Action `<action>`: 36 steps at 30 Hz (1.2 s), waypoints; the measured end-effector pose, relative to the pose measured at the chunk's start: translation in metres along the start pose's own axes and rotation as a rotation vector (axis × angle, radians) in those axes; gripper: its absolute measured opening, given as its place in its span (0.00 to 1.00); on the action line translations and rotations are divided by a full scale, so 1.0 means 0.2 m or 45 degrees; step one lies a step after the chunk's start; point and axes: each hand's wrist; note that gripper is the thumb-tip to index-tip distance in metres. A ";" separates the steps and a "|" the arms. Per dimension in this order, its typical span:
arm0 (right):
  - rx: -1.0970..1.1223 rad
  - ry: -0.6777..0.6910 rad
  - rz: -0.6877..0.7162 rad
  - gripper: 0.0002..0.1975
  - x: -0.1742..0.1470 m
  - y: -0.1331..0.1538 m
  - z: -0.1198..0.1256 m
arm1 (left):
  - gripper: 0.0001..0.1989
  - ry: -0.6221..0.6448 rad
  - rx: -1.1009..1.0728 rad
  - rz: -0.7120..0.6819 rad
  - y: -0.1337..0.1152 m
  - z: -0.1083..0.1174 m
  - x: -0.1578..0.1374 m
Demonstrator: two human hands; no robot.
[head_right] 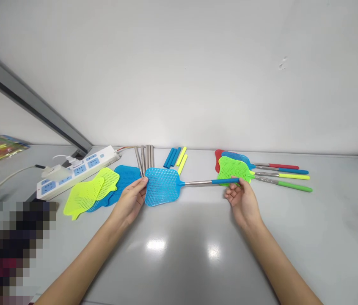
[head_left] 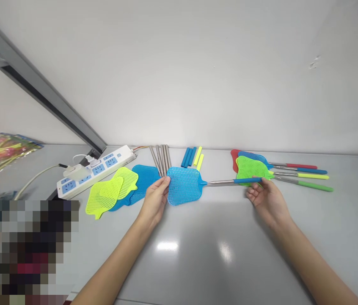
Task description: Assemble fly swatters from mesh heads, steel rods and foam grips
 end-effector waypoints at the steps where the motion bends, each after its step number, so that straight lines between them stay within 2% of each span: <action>1: -0.006 -0.001 0.001 0.06 0.00 0.00 0.00 | 0.10 -0.010 0.004 0.002 0.00 0.01 0.01; 5: -0.011 -0.011 0.015 0.05 0.01 -0.01 0.02 | 0.12 0.007 0.053 0.014 0.01 0.03 0.02; 9: 0.003 -0.009 0.023 0.05 0.01 -0.01 0.02 | 0.15 -0.042 0.205 -0.060 0.01 0.04 0.02; 20: 0.007 0.001 0.023 0.05 0.01 -0.01 0.02 | 0.15 -0.032 0.386 -0.101 0.01 0.05 0.02; 23: 0.000 0.012 0.026 0.06 0.00 0.00 0.01 | 0.14 -0.062 0.513 -0.177 0.00 0.04 0.01; 27: 0.012 0.055 0.035 0.08 -0.01 0.01 0.00 | 0.13 -0.206 0.791 -0.373 -0.03 0.04 0.01; 29: 0.020 0.072 0.054 0.09 -0.01 0.01 0.00 | 0.12 -0.248 0.859 -0.417 -0.04 0.03 0.01; 36: 0.027 0.045 0.118 0.08 -0.01 0.03 -0.01 | 0.11 -0.027 0.757 -0.449 -0.06 0.00 -0.02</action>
Point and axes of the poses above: each hand's wrist, its own x-axis towards the middle knuckle, its own z-axis out of the back of the hand, y = z × x, and after that the axes turned 14 degrees about y, right-handed
